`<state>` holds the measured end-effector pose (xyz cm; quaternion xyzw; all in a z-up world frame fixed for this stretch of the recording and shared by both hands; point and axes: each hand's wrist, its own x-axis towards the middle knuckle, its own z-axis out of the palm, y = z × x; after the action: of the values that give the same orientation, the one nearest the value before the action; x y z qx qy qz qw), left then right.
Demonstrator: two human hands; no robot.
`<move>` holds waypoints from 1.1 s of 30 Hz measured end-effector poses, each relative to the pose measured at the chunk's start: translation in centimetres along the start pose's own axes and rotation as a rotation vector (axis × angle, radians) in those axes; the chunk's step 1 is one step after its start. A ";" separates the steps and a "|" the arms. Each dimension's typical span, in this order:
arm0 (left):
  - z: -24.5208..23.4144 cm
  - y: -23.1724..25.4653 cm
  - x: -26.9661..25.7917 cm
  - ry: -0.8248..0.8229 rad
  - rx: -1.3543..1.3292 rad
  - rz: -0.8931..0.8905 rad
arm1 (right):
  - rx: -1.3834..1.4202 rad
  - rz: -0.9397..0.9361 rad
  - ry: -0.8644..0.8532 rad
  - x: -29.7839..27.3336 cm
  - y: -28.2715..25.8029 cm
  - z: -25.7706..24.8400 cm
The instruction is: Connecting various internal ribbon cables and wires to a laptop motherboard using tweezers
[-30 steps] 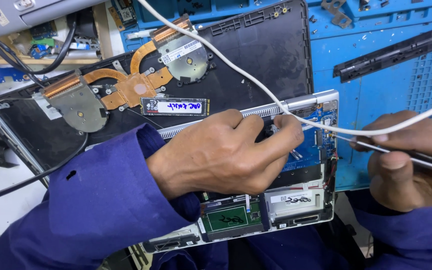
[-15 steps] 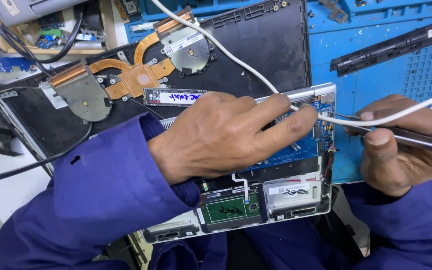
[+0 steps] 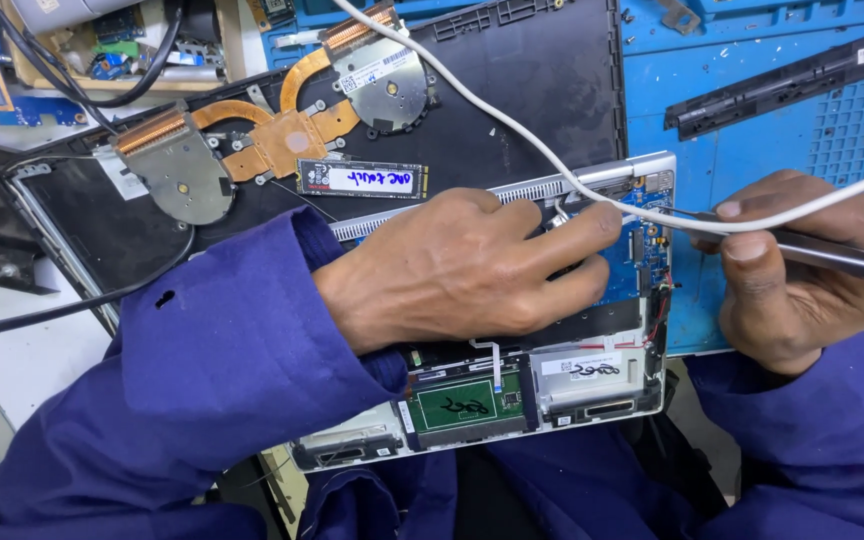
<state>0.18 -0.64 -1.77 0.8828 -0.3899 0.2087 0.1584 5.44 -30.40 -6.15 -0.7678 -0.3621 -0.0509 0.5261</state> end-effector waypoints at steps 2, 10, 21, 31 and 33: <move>-0.1 0.1 0.2 0.005 0.041 -0.001 | 0.000 0.004 -0.020 -0.3 0.1 -0.3; -0.5 -0.3 -0.1 -0.131 0.016 0.067 | -0.007 -0.001 -0.018 0.9 -1.1 0.5; -1.6 -0.6 0.5 -0.207 -0.326 -0.055 | 0.093 0.000 -0.045 0.0 -0.7 0.4; -1.2 -0.5 0.1 -0.041 -0.127 -0.246 | -0.148 -0.089 -0.171 3.0 -4.4 0.7; -0.8 -0.4 -0.2 -0.034 -0.064 -0.229 | -0.107 -0.135 -0.307 4.2 -5.6 1.0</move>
<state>0.12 0.10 -1.25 0.9195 -0.2955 0.1618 0.2025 4.78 -26.42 -0.37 -0.7675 -0.4855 0.0126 0.4185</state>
